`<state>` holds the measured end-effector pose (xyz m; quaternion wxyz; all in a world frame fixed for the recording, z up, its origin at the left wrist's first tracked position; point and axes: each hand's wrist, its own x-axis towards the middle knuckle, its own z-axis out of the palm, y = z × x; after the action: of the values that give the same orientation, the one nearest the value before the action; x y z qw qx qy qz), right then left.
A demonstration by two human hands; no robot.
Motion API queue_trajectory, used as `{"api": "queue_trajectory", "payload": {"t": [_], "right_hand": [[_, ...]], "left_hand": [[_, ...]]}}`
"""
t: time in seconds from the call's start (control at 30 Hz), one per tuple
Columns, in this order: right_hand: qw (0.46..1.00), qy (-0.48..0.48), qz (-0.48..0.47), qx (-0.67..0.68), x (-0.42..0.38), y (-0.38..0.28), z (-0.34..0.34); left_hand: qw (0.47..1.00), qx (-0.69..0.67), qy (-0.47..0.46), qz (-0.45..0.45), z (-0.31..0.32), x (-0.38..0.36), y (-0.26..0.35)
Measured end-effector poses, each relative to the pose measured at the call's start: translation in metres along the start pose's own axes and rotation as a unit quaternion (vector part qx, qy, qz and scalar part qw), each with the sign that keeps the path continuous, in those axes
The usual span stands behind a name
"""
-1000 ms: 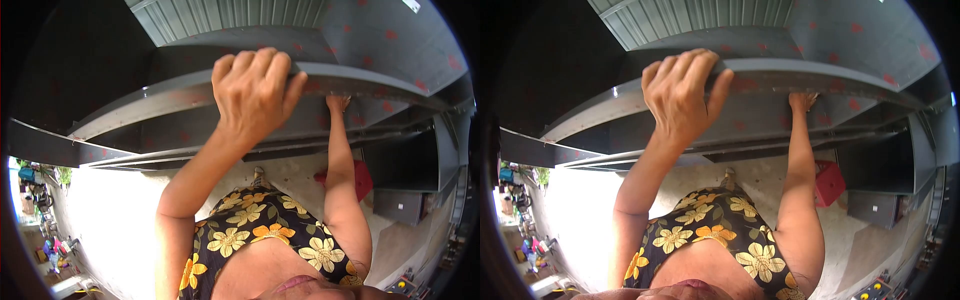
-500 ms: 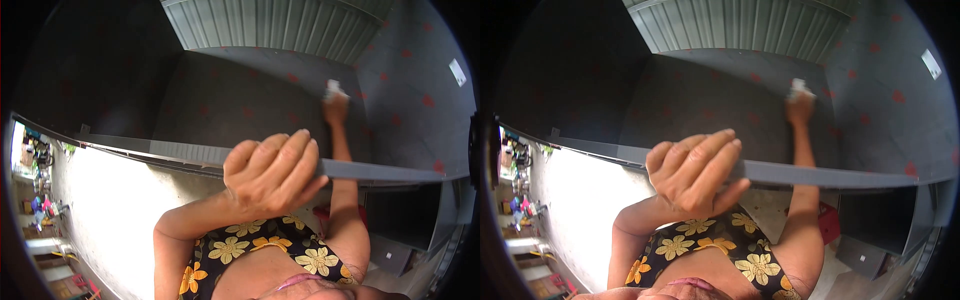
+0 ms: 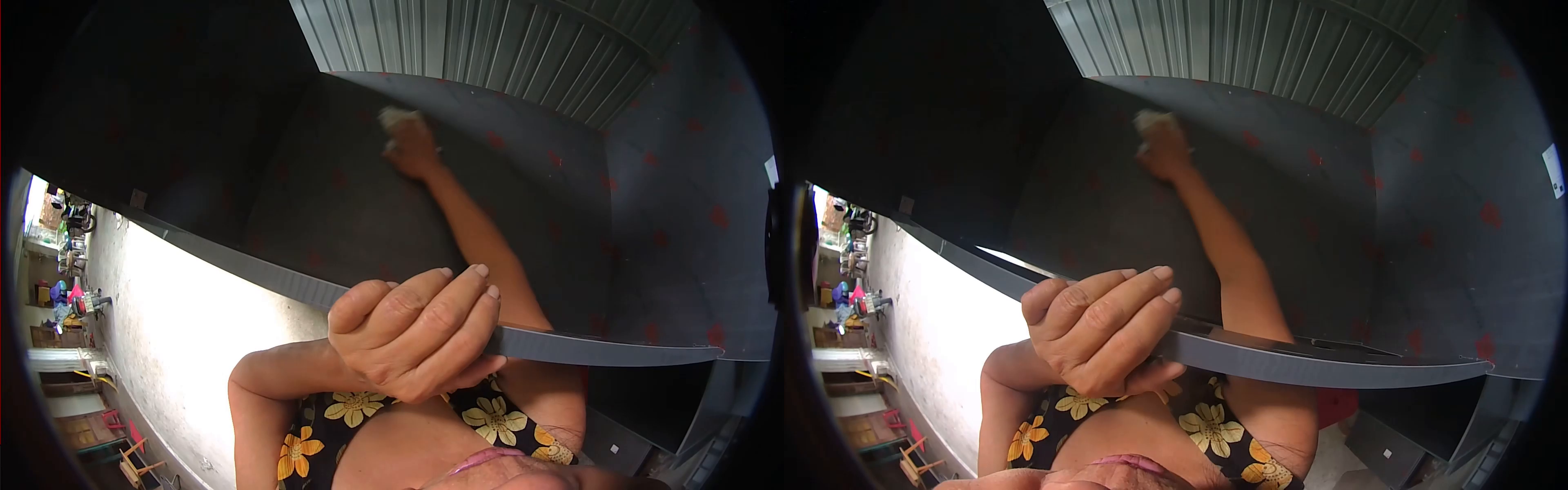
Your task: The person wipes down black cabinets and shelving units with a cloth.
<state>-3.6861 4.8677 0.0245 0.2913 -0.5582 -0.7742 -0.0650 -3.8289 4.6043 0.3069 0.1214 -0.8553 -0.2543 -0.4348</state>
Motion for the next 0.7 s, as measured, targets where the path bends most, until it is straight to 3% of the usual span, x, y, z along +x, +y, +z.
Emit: {"api": "queue_trajectory", "payload": {"t": [0.03, 0.13, 0.17, 0.2, 0.23, 0.27, 0.33, 0.4, 0.5, 0.57, 0.63, 0.67, 0.7], "right_hand": [[0.997, -0.06, -0.046, 0.028, -0.004, -0.019, 0.003], [0.996, -0.06, -0.051, 0.032, -0.012, 0.009, -0.014], [0.998, -0.009, 0.051, 0.045, -0.015, 0.036, -0.033], [0.978, -0.101, 0.18, -0.027, -0.014, 0.073, -0.062], [0.97, 0.09, 0.148, -0.172, -0.051, 0.144, -0.044], [0.941, 0.029, 0.285, -0.18, -0.059, 0.167, -0.089], [0.859, 0.014, 0.481, -0.177, -0.084, 0.241, -0.123], [0.811, -0.004, 0.549, -0.202, -0.083, 0.255, -0.132], [0.839, -0.043, 0.5, -0.211, -0.037, 0.197, -0.111], [0.925, -0.041, 0.319, -0.2, -0.008, 0.154, -0.058], [0.95, -0.023, 0.248, -0.186, 0.025, 0.065, -0.009], [0.986, 0.037, 0.129, -0.096, 0.035, 0.037, 0.024], [0.99, 0.017, 0.102, -0.097, 0.038, -0.008, 0.056]], "left_hand": [[1.0, 0.002, 0.001, 0.001, 0.0, 0.0, -0.001], [1.0, -0.004, 0.003, 0.006, -0.001, 0.001, -0.003], [1.0, -0.001, 0.005, 0.007, -0.001, 0.002, -0.003], [1.0, -0.002, 0.007, -0.001, -0.002, 0.003, -0.002], [1.0, -0.008, 0.011, -0.008, -0.002, 0.003, -0.001], [1.0, -0.01, 0.017, -0.013, -0.001, 0.004, 0.0], [0.999, -0.016, 0.032, -0.02, -0.004, 0.007, 0.003], [0.999, -0.022, 0.04, -0.029, -0.009, 0.008, 0.005], [0.997, -0.033, 0.05, -0.04, -0.016, 0.011, 0.009], [0.995, -0.057, 0.056, -0.051, -0.012, 0.007, 0.008], [0.995, -0.084, 0.041, -0.041, -0.011, 0.001, 0.004], [0.993, -0.102, 0.046, -0.034, -0.008, -0.002, 0.002], [0.991, -0.12, 0.053, -0.026, -0.006, -0.002, 0.001]]}}
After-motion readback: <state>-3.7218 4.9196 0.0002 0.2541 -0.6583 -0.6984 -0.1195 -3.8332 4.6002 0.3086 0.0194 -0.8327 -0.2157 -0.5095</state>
